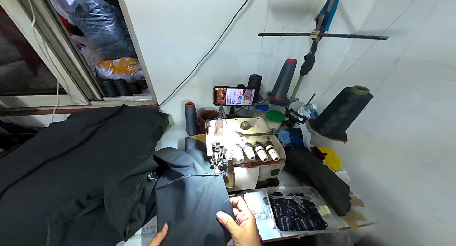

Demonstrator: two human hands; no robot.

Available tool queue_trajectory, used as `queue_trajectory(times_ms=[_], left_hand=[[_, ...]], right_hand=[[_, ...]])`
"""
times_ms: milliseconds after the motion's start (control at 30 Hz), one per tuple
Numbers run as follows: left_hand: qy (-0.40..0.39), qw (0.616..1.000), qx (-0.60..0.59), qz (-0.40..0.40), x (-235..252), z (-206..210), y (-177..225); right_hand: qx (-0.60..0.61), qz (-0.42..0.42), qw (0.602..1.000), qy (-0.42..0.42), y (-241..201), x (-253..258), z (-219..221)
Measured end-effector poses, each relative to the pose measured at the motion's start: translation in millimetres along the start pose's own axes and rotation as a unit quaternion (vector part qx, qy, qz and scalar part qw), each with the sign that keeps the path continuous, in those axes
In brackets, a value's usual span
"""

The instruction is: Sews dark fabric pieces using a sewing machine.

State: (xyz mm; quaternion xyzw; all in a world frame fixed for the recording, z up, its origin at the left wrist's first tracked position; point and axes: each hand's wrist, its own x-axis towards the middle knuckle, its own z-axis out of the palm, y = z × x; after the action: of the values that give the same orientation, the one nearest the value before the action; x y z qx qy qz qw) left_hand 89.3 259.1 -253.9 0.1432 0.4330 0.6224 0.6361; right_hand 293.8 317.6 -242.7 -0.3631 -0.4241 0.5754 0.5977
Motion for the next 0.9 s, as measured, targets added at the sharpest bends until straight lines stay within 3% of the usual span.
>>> queue_trajectory(times_ms=[100,167,300,433,667,767,900], left_hand=[[0.074,0.982,0.073,0.156,6.8,1.3,7.0],[0.067,0.978,0.041,0.191,12.6,-0.9,12.9],[0.057,0.987,0.053,0.137,19.3,-8.5,11.5],[0.072,0.985,0.061,0.142,21.0,-11.8,7.9],[0.144,0.978,0.096,0.120,11.8,-0.1,12.5],[0.089,0.987,0.055,0.119,10.6,-2.2,11.5],[0.090,0.983,0.069,0.147,14.8,-8.2,10.4]], right_hand=[[-0.067,-0.025,0.997,0.002,-1.5,-9.1,1.9],[-0.103,-0.050,0.993,-0.008,3.3,-15.5,1.4],[-0.152,-0.093,0.984,0.021,18.1,-27.5,-2.1],[-0.160,-0.129,0.977,0.055,31.0,-32.7,-10.2],[-0.141,-0.106,0.982,0.060,29.4,-35.6,-12.9],[-0.138,-0.098,0.984,0.061,29.8,-35.4,-12.6],[-0.115,-0.067,0.989,0.064,28.1,-34.7,-12.3]])
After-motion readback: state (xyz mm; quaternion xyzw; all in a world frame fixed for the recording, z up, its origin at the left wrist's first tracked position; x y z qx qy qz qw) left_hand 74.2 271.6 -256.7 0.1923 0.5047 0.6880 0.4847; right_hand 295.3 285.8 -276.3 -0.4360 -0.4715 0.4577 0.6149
